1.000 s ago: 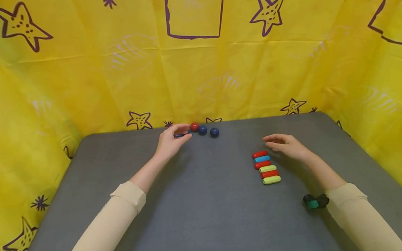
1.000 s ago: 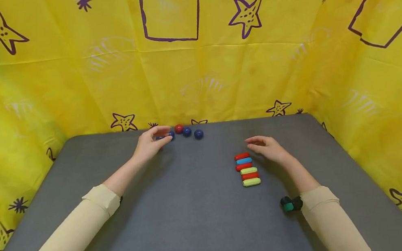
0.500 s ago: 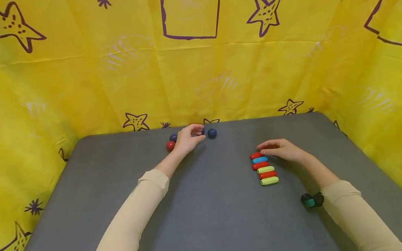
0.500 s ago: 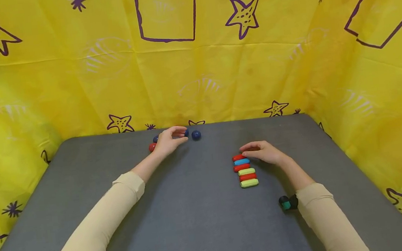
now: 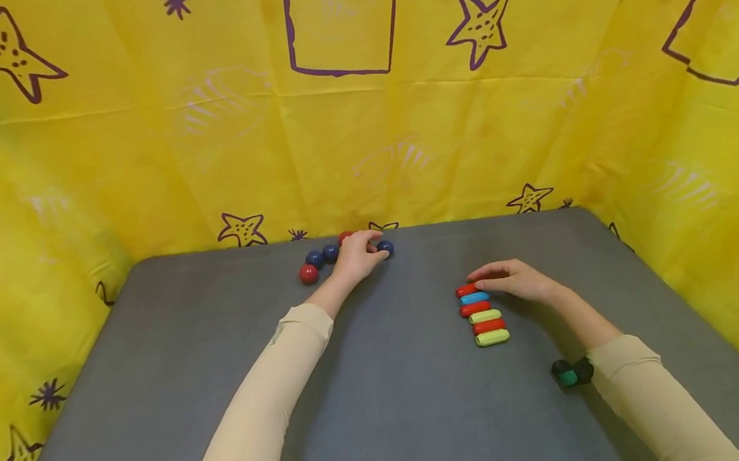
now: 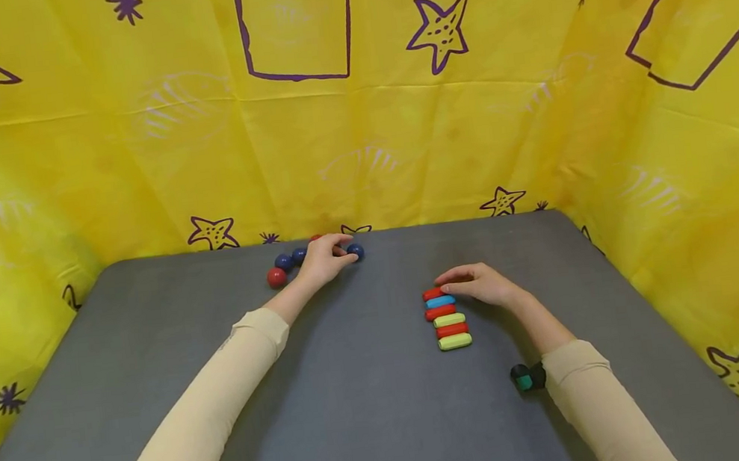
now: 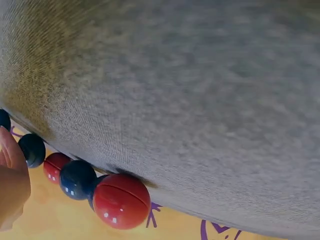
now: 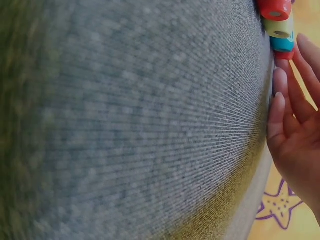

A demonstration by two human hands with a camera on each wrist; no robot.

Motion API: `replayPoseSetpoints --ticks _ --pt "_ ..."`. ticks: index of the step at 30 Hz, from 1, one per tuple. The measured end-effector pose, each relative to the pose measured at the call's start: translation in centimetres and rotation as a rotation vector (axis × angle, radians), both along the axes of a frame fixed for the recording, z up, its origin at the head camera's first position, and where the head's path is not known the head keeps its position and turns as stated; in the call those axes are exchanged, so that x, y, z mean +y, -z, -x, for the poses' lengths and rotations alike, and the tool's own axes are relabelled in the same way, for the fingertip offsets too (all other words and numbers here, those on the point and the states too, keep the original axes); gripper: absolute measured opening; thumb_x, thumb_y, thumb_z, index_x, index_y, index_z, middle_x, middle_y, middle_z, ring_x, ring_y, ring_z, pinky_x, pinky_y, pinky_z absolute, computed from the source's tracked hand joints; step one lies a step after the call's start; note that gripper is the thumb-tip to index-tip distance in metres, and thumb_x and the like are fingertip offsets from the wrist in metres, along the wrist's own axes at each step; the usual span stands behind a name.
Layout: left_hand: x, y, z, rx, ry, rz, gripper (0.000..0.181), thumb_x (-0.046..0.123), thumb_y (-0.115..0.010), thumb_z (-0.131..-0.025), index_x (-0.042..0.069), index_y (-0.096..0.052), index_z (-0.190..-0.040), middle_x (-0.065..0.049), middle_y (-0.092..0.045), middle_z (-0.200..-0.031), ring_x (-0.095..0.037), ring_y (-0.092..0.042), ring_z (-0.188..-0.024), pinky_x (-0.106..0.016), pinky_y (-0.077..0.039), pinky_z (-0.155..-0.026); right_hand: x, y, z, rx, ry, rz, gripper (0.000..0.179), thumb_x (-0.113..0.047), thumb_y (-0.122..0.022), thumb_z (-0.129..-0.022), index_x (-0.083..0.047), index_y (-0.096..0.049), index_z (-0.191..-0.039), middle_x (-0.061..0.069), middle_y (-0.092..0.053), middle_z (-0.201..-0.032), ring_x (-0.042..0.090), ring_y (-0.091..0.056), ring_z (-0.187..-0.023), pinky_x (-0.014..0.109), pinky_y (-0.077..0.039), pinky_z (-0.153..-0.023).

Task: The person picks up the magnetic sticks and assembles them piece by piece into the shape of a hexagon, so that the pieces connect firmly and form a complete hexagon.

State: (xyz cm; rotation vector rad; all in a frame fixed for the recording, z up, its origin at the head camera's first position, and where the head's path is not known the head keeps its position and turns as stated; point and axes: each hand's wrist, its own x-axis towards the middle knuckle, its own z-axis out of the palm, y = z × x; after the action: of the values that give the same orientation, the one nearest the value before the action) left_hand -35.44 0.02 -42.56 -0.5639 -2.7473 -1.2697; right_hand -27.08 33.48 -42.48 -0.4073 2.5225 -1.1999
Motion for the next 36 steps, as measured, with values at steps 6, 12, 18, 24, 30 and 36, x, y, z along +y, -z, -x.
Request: replayPoseSetpoints --ticks 6,12,18,24,30,36 --pt "0.0 0.2 -0.1 -0.013 -0.001 0.038 0.044 0.021 -0.075 -0.087 0.004 -0.064 -0.126 -0.012 -0.066 -0.115 -0.022 -0.063 -0.084 -0.034 -0.051 -0.077 -0.3 0.0 -0.1 0.003 -0.002 0.007 0.035 -0.027 -0.062 -0.097 -0.007 -0.066 -0.125 0.012 -0.063 -0.124 0.028 -0.053 -0.110 0.033 -0.047 -0.091" --pt "0.2 0.1 -0.2 0.002 0.028 0.083 0.046 0.024 -0.074 -0.088 0.006 -0.064 -0.129 -0.012 -0.064 -0.123 -0.025 -0.063 -0.094 -0.037 -0.050 -0.087 -0.6 0.2 -0.1 0.001 0.000 0.017 0.033 -0.025 -0.063 -0.096 -0.007 -0.067 -0.123 0.011 -0.064 -0.123 0.027 -0.054 -0.108 0.031 -0.048 -0.088" --pt "0.8 0.3 -0.1 0.050 0.023 0.144 0.043 0.021 -0.073 -0.089 0.004 -0.064 -0.127 -0.013 -0.064 -0.125 -0.028 -0.058 -0.115 -0.038 -0.042 -0.101 -0.9 0.3 -0.1 -0.006 0.011 0.019 0.032 -0.025 -0.065 -0.095 -0.008 -0.068 -0.122 0.011 -0.064 -0.122 0.027 -0.054 -0.108 0.034 -0.047 -0.089" --pt "1.0 0.4 -0.2 0.023 0.023 0.093 0.041 0.021 -0.075 -0.087 0.005 -0.067 -0.124 -0.011 -0.068 -0.114 -0.025 -0.062 -0.089 -0.037 -0.050 -0.085 -0.7 0.2 0.0 -0.003 0.037 0.001 0.033 -0.027 -0.067 -0.094 -0.008 -0.069 -0.121 0.011 -0.065 -0.121 0.027 -0.054 -0.107 0.035 -0.047 -0.089" --pt "0.8 0.4 -0.5 -0.046 0.066 0.048 0.041 0.025 -0.076 -0.086 0.008 -0.068 -0.122 -0.009 -0.069 -0.116 -0.024 -0.062 -0.095 -0.035 -0.049 -0.088 -0.4 0.2 0.2 -0.014 0.043 -0.002 0.034 -0.027 -0.068 -0.093 -0.008 -0.069 -0.121 0.011 -0.065 -0.121 0.026 -0.054 -0.108 0.035 -0.046 -0.090" --pt "0.1 0.5 -1.3 -0.077 0.138 0.052 0.039 0.026 -0.076 -0.087 0.008 -0.068 -0.121 -0.008 -0.069 -0.113 -0.023 -0.059 -0.098 -0.035 -0.048 -0.090 -0.2 0.2 0.5 -0.034 0.040 -0.008 0.034 -0.027 -0.068 -0.093 -0.007 -0.070 -0.120 0.010 -0.066 -0.120 0.026 -0.052 -0.107 0.037 -0.044 -0.091"
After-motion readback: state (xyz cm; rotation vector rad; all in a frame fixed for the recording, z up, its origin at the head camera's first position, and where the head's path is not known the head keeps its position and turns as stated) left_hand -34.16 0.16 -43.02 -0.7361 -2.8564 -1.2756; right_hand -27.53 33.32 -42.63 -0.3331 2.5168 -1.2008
